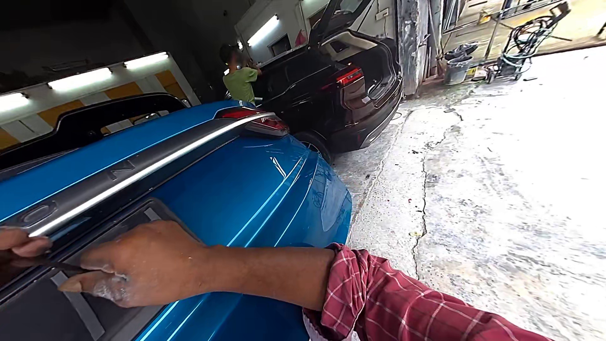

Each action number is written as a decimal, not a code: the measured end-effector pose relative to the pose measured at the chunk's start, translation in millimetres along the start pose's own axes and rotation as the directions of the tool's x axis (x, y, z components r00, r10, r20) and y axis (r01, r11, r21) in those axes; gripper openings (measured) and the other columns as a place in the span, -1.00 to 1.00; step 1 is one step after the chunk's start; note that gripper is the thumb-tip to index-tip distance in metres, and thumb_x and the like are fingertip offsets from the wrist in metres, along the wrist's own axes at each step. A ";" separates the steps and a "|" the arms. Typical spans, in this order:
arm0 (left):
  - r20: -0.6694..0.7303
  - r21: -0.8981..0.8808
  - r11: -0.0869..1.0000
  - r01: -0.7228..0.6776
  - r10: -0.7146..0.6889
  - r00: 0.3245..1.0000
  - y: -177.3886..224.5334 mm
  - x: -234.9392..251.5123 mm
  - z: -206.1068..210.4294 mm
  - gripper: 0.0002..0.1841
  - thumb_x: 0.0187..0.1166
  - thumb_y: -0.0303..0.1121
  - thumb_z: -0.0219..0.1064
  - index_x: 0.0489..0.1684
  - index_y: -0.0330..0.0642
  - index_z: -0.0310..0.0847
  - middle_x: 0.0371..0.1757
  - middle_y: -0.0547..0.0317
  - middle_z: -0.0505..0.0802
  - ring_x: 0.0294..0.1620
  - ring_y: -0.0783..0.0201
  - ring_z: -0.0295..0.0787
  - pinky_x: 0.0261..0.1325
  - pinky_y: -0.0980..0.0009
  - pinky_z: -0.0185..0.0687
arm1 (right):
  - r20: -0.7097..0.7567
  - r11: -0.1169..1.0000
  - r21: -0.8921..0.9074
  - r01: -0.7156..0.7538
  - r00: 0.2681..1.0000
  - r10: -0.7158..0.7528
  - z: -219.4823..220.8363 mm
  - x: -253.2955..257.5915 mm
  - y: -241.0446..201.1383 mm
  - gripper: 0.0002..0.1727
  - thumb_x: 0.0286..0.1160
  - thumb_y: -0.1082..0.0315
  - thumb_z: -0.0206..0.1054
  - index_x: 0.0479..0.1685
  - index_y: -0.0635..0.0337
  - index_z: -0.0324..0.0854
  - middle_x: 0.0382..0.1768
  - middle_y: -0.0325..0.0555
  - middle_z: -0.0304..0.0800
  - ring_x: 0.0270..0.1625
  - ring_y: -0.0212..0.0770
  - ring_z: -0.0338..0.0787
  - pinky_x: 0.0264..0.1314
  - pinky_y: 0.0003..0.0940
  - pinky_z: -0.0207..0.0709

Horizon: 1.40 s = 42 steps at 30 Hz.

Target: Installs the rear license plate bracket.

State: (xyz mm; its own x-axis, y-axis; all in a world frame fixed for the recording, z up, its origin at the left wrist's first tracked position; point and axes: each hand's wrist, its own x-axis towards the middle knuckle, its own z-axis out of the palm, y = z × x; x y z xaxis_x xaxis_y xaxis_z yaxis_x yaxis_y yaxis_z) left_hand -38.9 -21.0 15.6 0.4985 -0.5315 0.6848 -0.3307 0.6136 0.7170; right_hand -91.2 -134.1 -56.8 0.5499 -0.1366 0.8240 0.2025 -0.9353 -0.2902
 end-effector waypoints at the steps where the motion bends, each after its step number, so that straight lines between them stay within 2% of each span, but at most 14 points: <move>1: 0.297 0.073 0.992 -0.102 0.076 0.952 -9.9 14.0 -39.4 -0.77 0.63 -0.74 -0.08 -0.17 -0.45 0.53 -0.21 -0.02 0.83 -0.10 0.16 0.86 0.18 0.36 0.77 | -0.044 0.999 0.029 0.042 0.998 -0.041 0.4 -1.0 1.2 -0.76 0.67 0.31 0.31 -0.22 0.31 0.79 -0.46 -0.02 0.78 -0.31 -0.04 0.80 -0.29 -0.01 0.58; 2: 0.484 0.124 0.961 -0.247 0.159 0.860 -17.1 28.8 -71.0 -0.74 0.76 -0.55 -0.07 0.16 -0.43 0.51 0.04 -0.03 0.85 0.14 0.11 0.85 0.36 0.25 0.72 | -0.101 0.994 0.049 0.101 0.990 -0.096 2.4 -1.2 1.4 -0.75 0.66 0.34 0.32 -0.29 0.33 0.78 -0.52 -0.03 0.75 -0.39 -0.08 0.77 -0.34 -0.05 0.58; 3: 0.509 0.154 0.918 -0.365 0.243 0.826 -18.4 33.9 -83.2 -0.72 0.81 -0.40 -0.06 0.21 -0.36 0.51 0.07 0.03 0.87 0.13 0.12 0.86 0.33 0.22 0.74 | -0.161 0.986 0.052 0.160 0.975 -0.150 4.5 -0.7 1.1 -0.76 0.64 0.35 0.35 -0.35 0.33 0.76 -0.56 -0.05 0.72 -0.44 -0.12 0.75 -0.38 -0.10 0.58; 5: 0.427 0.183 0.832 -0.525 0.413 0.804 -13.5 28.2 -88.6 -0.75 0.82 -0.32 0.09 0.07 -0.30 0.61 -0.03 0.12 0.89 -0.01 0.15 0.90 0.19 0.22 0.84 | -0.256 0.964 0.064 0.257 0.938 -0.233 5.3 0.8 2.9 -0.76 0.61 0.36 0.38 -0.37 0.35 0.76 -0.52 -0.04 0.74 -0.43 -0.16 0.75 -0.37 -0.16 0.61; 7: 0.414 0.231 0.726 -0.648 0.529 0.741 -6.3 19.9 -95.3 -0.79 0.77 -0.40 0.21 0.10 -0.35 0.64 -0.02 0.07 0.87 -0.05 0.12 0.89 0.10 0.20 0.87 | -0.294 0.951 0.042 0.305 0.914 -0.280 1.4 4.4 8.6 -0.74 0.65 0.30 0.35 -0.29 0.32 0.82 -0.42 -0.07 0.75 -0.28 -0.21 0.76 -0.20 -0.25 0.67; 9: 0.414 0.316 0.614 -0.723 0.596 0.688 -5.6 15.7 -98.4 -0.79 0.72 -0.40 0.27 0.11 -0.36 0.68 -0.05 0.12 0.90 -0.10 0.21 0.90 -0.02 0.30 0.88 | -0.278 0.957 -0.058 0.285 0.916 -0.289 -13.8 6.8 13.1 -0.72 0.67 0.22 0.34 -0.23 0.24 0.86 -0.37 -0.12 0.66 -0.17 -0.20 0.67 -0.09 -0.30 0.58; 12: 0.467 0.438 0.531 -0.725 0.555 0.688 -15.6 6.7 -101.3 -0.80 0.74 -0.36 0.28 0.08 -0.31 0.68 -0.05 0.21 0.87 -0.12 0.39 0.84 -0.03 0.43 0.82 | -0.201 0.949 -0.209 0.235 0.939 -0.277 -47.0 0.1 13.7 -0.73 0.70 0.22 0.30 -0.10 0.17 0.86 -0.23 -0.11 0.73 -0.02 -0.19 0.70 0.07 -0.25 0.60; 14: 0.525 0.517 0.484 -0.706 0.472 0.708 -27.1 1.6 -102.4 -0.79 0.72 -0.33 0.30 -0.03 -0.33 0.73 -0.10 0.16 0.87 -0.14 0.45 0.82 -0.01 0.47 0.79 | -0.079 0.947 -0.228 0.227 0.965 -0.251 -64.9 -6.1 16.2 -0.74 0.72 0.26 0.26 0.05 0.12 0.85 -0.12 -0.17 0.82 0.00 -0.28 0.77 0.14 -0.28 0.67; 17: 0.613 0.571 0.450 -0.687 0.322 0.721 -39.7 -1.6 -102.2 -0.81 0.63 -0.35 0.32 -0.16 -0.26 0.84 0.08 0.07 0.87 0.20 0.33 0.79 0.36 0.37 0.70 | 0.085 0.939 -0.276 0.205 0.978 -0.189 -76.1 -17.5 20.7 -0.71 0.70 0.24 0.24 0.14 0.04 0.84 -0.06 -0.21 0.89 0.04 -0.30 0.82 0.22 -0.24 0.66; 19: 0.630 0.603 0.421 -0.677 0.268 0.728 -45.0 -2.4 -102.3 -0.81 0.59 -0.31 0.34 -0.18 -0.14 0.90 0.16 0.12 0.84 0.30 0.26 0.70 0.40 0.30 0.58 | 0.125 0.940 -0.280 0.195 0.978 -0.166 -78.7 -22.1 25.6 -0.71 0.69 0.24 0.23 0.11 0.01 0.86 -0.10 -0.24 0.90 0.01 -0.33 0.82 0.18 -0.27 0.66; 27: 0.656 0.627 0.380 -0.680 0.214 0.724 -56.0 -0.9 -103.7 -0.82 0.57 -0.30 0.36 -0.23 -0.06 0.93 0.06 0.22 0.85 0.24 0.24 0.65 0.34 0.23 0.48 | 0.154 0.946 -0.284 0.154 0.982 -0.114 -73.3 -29.6 32.3 -0.74 0.64 0.29 0.26 0.06 0.00 0.87 -0.20 -0.26 0.84 -0.08 -0.31 0.78 0.06 -0.24 0.63; 31: 0.652 0.633 0.379 -0.675 0.209 0.729 -56.9 -0.1 -103.4 -0.82 0.56 -0.28 0.37 -0.25 -0.08 0.93 0.02 0.20 0.84 0.22 0.22 0.64 0.33 0.23 0.45 | 0.175 0.973 -0.176 0.151 0.977 -0.120 -76.6 -25.3 37.1 -0.77 0.61 0.36 0.29 0.06 0.08 0.84 -0.20 -0.25 0.78 -0.17 -0.41 0.72 -0.06 -0.44 0.63; 37: 0.661 0.632 0.366 -0.683 0.205 0.722 -57.9 -1.2 -100.1 -0.82 0.54 -0.27 0.37 -0.29 -0.07 0.91 -0.03 0.21 0.84 0.20 0.24 0.64 0.30 0.24 0.45 | 0.134 0.955 -0.233 0.185 0.979 -0.157 -73.9 -14.2 48.9 -0.74 0.60 0.41 0.27 0.00 -0.01 0.90 -0.15 -0.23 0.81 0.04 -0.28 0.74 0.21 -0.27 0.57; 42: 0.661 0.645 0.332 -0.688 0.210 0.721 -57.2 -1.3 -97.3 -0.79 0.55 -0.24 0.35 -0.32 -0.07 0.91 -0.06 0.20 0.85 0.18 0.22 0.65 0.28 0.20 0.45 | 0.137 0.922 -0.318 0.219 0.973 -0.184 -70.0 2.5 52.5 -0.72 0.60 0.42 0.27 0.00 -0.04 0.92 -0.08 -0.16 0.83 0.14 -0.18 0.72 0.28 -0.22 0.51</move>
State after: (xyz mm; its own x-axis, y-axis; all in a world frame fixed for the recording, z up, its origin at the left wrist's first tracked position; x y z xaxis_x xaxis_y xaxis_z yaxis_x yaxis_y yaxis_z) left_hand 57.3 1.3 -39.0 -0.2398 -0.6399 0.7300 -0.9697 0.1933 -0.1491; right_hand -136.0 -206.4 -36.0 0.6089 0.0837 0.7889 0.0496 -0.9965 0.0674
